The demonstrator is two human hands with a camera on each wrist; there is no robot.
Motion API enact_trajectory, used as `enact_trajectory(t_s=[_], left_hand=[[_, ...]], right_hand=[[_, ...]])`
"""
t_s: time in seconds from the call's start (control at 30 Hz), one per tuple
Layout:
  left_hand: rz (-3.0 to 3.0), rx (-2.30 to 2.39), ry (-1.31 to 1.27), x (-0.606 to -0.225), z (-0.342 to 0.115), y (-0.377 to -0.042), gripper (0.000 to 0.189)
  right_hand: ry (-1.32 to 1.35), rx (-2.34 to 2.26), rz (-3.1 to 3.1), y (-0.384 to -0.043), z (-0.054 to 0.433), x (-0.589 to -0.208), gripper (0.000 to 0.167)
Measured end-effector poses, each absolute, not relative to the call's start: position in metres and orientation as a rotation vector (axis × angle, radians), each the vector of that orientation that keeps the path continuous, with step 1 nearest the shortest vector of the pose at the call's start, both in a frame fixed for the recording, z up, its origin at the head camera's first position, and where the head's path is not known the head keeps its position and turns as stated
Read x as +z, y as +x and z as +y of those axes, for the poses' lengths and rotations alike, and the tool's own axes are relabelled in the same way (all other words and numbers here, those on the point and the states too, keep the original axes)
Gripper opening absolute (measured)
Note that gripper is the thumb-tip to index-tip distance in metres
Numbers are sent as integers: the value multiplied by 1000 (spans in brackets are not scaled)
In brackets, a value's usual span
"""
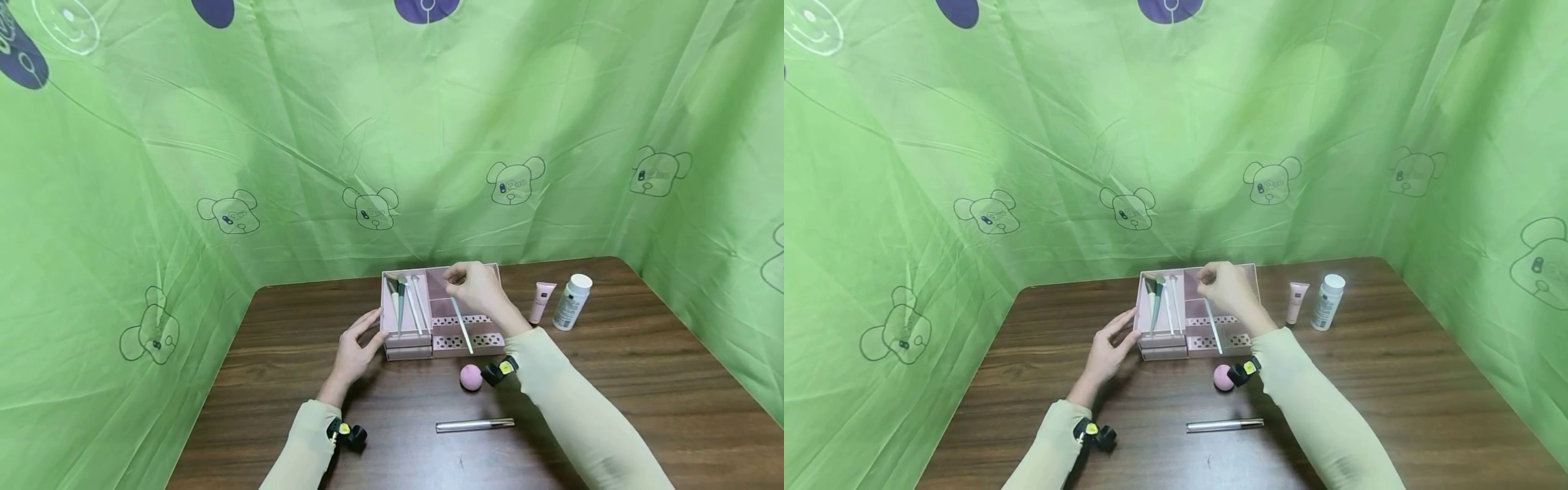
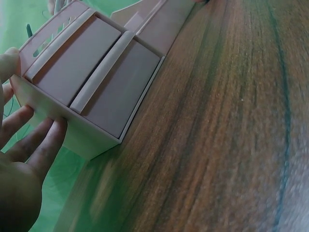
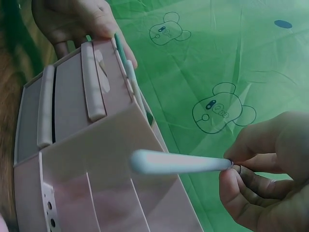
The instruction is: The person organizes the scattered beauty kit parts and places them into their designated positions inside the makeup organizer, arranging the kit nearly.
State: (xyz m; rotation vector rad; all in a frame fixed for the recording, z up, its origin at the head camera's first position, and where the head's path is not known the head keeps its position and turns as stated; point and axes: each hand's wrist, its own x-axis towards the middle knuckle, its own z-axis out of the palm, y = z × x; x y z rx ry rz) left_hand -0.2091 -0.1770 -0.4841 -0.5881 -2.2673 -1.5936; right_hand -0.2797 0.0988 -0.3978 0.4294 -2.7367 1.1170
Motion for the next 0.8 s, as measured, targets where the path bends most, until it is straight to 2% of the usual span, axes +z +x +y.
enact_trajectory(t_s=[0.8], left_hand=[[-2259,-1569,-585,-484,-177,-209,45]], right_hand=[[359,1180,-2801,-303,55,-405,21]])
